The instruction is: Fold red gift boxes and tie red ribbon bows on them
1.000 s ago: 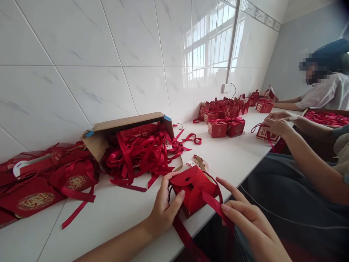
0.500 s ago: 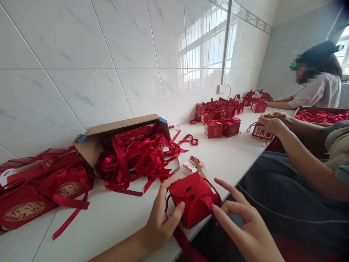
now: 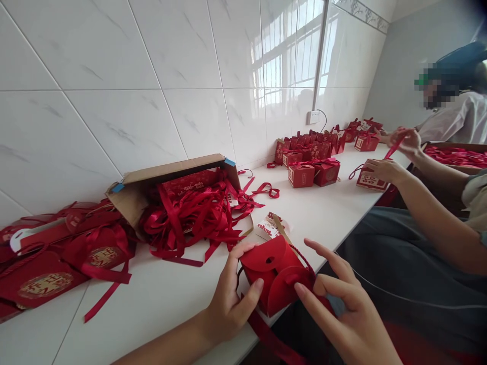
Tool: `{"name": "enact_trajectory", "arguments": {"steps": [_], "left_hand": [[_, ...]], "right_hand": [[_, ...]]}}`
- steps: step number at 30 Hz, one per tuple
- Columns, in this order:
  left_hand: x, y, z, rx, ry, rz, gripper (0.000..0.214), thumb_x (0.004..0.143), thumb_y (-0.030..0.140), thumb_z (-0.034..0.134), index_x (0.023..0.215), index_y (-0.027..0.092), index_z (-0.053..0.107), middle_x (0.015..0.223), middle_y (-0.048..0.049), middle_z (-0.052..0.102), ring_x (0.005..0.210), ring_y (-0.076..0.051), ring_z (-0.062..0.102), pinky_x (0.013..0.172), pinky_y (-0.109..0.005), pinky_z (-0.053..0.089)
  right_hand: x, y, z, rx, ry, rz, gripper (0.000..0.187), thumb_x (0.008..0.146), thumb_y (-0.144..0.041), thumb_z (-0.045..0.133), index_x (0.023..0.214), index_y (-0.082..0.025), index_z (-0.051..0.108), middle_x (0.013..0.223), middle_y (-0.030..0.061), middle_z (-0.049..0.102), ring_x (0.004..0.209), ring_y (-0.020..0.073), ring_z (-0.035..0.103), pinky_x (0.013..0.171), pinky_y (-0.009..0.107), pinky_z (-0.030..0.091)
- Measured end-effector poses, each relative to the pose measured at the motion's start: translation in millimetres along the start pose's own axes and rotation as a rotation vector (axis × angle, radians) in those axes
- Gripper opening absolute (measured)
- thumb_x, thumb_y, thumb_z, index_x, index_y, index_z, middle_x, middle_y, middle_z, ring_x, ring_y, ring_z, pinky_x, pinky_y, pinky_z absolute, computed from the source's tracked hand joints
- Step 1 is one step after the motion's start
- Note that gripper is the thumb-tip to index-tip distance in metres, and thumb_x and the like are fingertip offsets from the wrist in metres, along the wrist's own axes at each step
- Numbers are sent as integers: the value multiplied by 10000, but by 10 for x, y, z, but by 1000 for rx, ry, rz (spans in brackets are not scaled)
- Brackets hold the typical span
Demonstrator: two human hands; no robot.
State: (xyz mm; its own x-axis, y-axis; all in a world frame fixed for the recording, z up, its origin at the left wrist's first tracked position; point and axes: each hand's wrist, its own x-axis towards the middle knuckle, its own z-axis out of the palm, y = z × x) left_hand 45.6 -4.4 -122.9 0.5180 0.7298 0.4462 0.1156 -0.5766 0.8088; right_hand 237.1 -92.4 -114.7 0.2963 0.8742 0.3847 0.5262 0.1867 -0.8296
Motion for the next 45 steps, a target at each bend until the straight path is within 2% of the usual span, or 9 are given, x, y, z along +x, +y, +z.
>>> {"name": "enact_trajectory", "arguments": {"steps": [7, 13, 18, 22, 26, 29, 33, 35, 45], "left_hand": [[-20, -8, 0, 35, -22, 38, 468, 938, 257, 455, 1374, 250, 287, 1368, -97, 424, 1255, -265, 446, 1046, -394, 382], [-37, -36, -1, 104, -21, 154, 513, 908, 200, 479, 1379, 248, 282, 1370, -92, 392, 1278, -242, 397, 1099, -382, 335], [-39, -37, 0, 114, -20, 165, 517, 902, 185, 474, 1379, 254, 285, 1373, -91, 406, 1278, -235, 399, 1101, -378, 337], [-38, -45, -5, 113, -21, 174, 528, 899, 187, 478, 1383, 263, 283, 1383, -84, 401, 1292, -230, 388, 1110, -365, 327], [-27, -54, -6, 105, -23, 150, 513, 906, 204, 478, 1379, 265, 291, 1374, -84, 407, 1274, -237, 406, 1103, -380, 334], [-12, -65, -5, 75, -20, 115, 487, 919, 222, 465, 1375, 258, 300, 1358, -95, 421, 1256, -255, 432, 1075, -403, 365], [1, -85, -5, 60, -1, 123, 484, 911, 221, 485, 1366, 252, 324, 1347, -103, 440, 1247, -275, 445, 1061, -423, 376], [0, -88, -6, 58, 0, 123, 487, 906, 215, 493, 1364, 253, 331, 1341, -102, 449, 1235, -272, 454, 1053, -417, 386], [-19, -78, 17, 36, 27, 146, 490, 892, 228, 510, 1357, 251, 357, 1327, -91, 465, 1222, -261, 460, 1056, -401, 376]], "right_hand": [[30, 16, 70, -190, 90, -208, 402, 831, -359, 618, 502, -193, 457, 1349, 54, 559, 1166, 362, 469, 902, 532, 376], [35, 61, 75, -226, 117, -322, 346, 830, -265, 631, 564, -194, 422, 1130, 23, 669, 870, 235, 550, 737, 393, 415], [36, 74, 64, -150, 83, -277, 296, 829, -234, 638, 674, -212, 387, 960, 0, 674, 785, 187, 572, 734, 367, 410], [7, 90, 80, -10, 63, -172, 167, 834, -242, 636, 857, -244, 471, 941, 9, 641, 828, 194, 600, 738, 350, 456], [-36, 58, 52, 76, 75, -138, 207, 842, -253, 628, 985, -264, 479, 927, 10, 604, 820, 185, 602, 731, 324, 491], [-39, 5, -16, 49, 48, -178, 232, 853, -217, 608, 1048, -273, 495, 916, 8, 592, 812, 175, 600, 742, 313, 485], [-6, -71, -118, 26, -101, -316, 193, 874, -148, 557, 1007, -285, 579, 883, 9, 586, 824, 167, 598, 755, 300, 468], [2, -103, -141, 54, -156, -316, 176, 882, -133, 529, 946, -276, 610, 859, 11, 578, 792, 159, 593, 736, 290, 469], [-22, -205, -120, 171, -148, -255, 189, 855, -110, 538, 916, -271, 616, 848, -23, 669, 796, 149, 614, 749, 268, 465]]}}
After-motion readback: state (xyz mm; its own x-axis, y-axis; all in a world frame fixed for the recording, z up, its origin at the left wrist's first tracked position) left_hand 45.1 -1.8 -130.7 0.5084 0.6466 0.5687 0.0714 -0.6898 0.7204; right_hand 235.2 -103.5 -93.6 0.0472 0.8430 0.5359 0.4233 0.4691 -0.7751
